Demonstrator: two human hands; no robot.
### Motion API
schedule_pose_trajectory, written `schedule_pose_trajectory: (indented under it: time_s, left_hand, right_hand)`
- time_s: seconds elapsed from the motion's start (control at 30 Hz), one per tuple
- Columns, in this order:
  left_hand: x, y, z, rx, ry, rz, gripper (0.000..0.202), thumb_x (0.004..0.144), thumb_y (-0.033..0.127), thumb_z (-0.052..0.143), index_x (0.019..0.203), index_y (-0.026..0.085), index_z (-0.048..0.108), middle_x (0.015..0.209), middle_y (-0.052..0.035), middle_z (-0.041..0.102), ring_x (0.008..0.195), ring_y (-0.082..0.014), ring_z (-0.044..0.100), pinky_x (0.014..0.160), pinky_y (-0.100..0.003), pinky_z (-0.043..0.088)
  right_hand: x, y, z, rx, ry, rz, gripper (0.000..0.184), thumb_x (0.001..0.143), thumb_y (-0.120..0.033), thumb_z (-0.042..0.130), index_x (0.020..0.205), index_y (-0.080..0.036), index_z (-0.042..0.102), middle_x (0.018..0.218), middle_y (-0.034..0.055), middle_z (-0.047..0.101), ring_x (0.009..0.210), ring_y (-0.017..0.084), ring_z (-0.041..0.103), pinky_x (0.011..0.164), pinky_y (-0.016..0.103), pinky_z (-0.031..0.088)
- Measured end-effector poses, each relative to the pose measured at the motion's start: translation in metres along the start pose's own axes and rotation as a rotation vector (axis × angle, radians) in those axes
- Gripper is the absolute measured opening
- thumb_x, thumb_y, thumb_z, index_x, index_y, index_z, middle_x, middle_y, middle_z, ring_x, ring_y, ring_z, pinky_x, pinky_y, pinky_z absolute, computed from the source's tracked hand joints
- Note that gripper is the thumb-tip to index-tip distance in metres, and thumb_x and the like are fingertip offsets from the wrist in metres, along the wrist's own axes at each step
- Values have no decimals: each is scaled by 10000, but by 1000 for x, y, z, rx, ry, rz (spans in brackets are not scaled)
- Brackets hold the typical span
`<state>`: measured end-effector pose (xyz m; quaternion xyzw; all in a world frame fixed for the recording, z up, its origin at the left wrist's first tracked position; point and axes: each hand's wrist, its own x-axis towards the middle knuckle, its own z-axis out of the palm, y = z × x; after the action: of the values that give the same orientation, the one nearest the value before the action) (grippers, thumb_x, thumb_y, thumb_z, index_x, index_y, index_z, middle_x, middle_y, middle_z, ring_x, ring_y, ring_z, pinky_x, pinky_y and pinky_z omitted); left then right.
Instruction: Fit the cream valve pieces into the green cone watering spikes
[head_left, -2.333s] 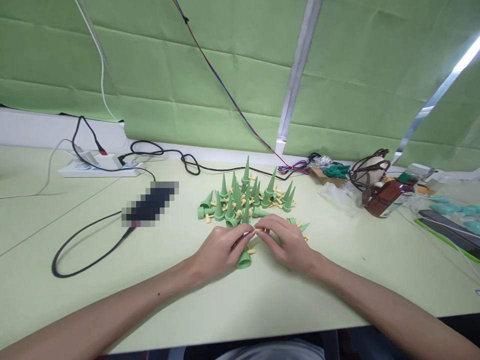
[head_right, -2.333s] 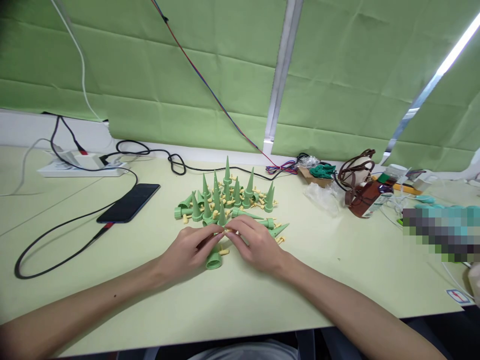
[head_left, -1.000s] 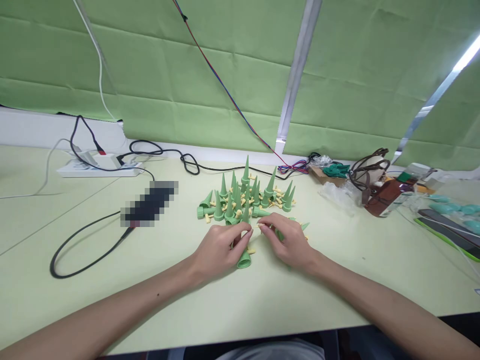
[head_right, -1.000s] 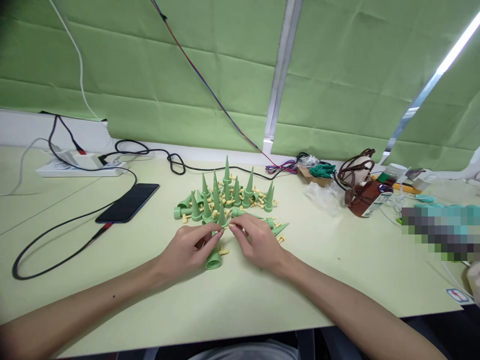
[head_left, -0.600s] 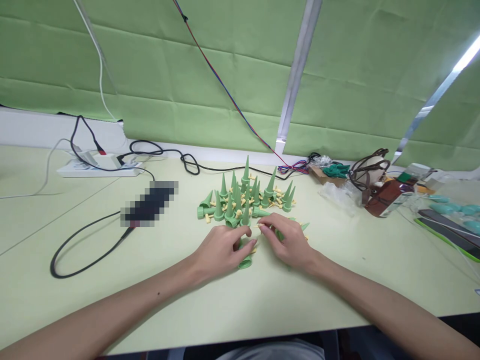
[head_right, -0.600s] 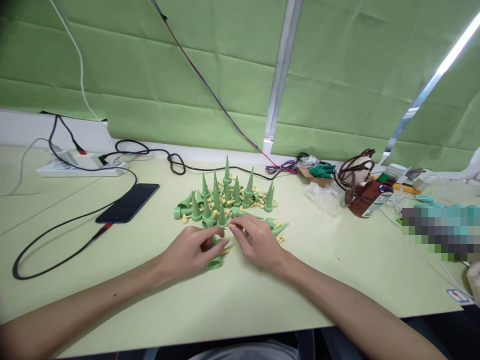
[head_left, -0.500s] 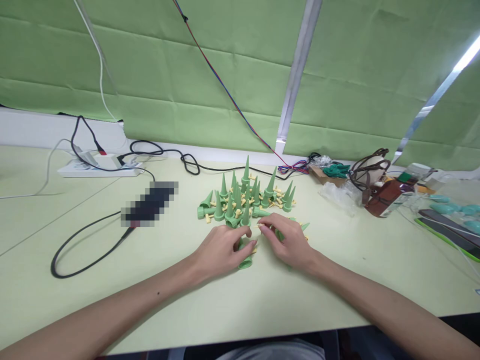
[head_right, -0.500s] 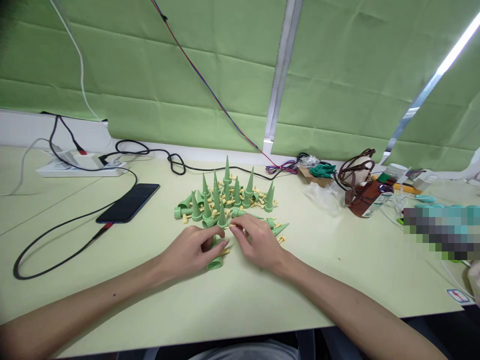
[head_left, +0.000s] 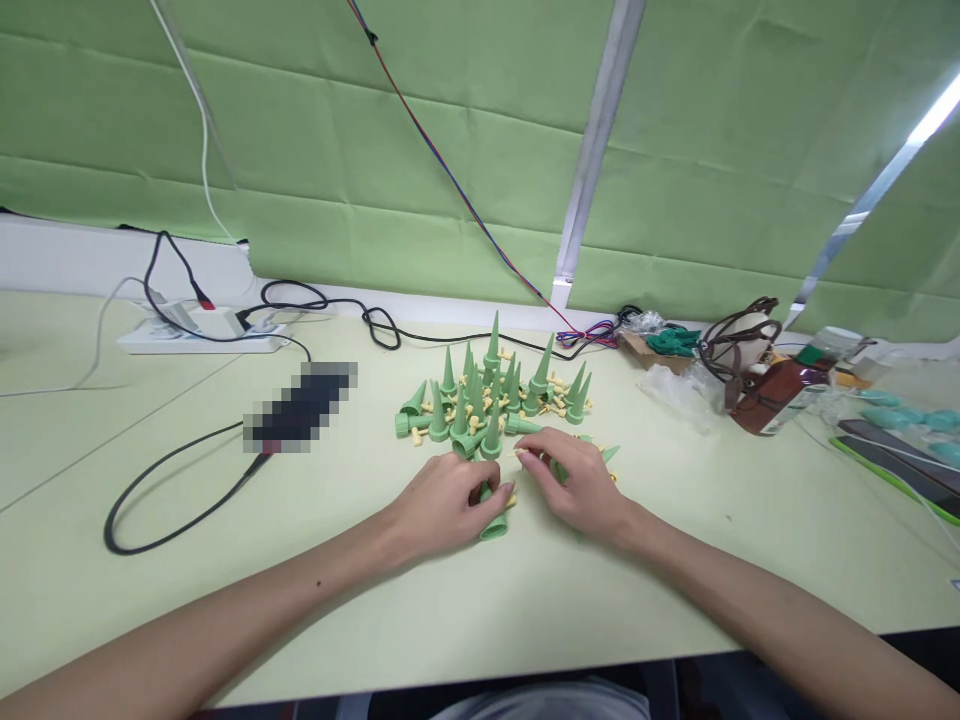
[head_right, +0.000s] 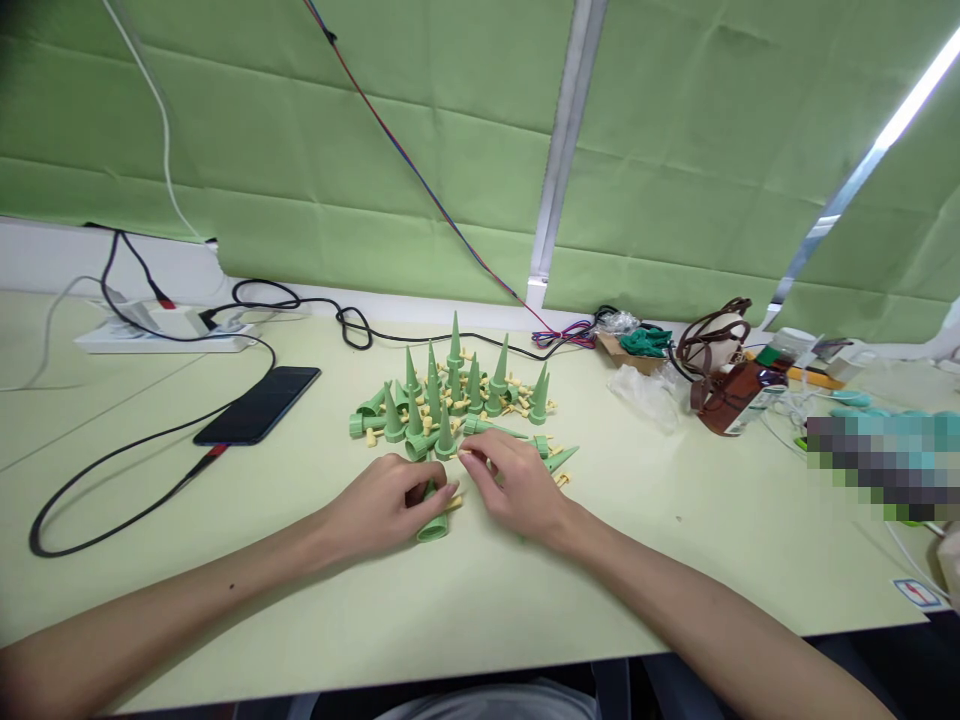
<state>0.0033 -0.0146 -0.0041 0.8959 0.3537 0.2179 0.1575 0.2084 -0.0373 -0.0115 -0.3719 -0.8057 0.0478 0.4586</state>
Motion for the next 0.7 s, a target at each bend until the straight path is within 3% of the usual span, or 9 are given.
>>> schedule_pose_trajectory:
  time_s: [0.7]
  left_hand:
    - [-4,0,4,-9,54,139,266,924,307,550,703,177,619,469,57,459,424,-90,394,480,-222,299]
  right_hand:
    - [2,-1,0,7,1,11,134,1002,-220,508,969,-191,634,802,48,666,675,156,594,622,280,502]
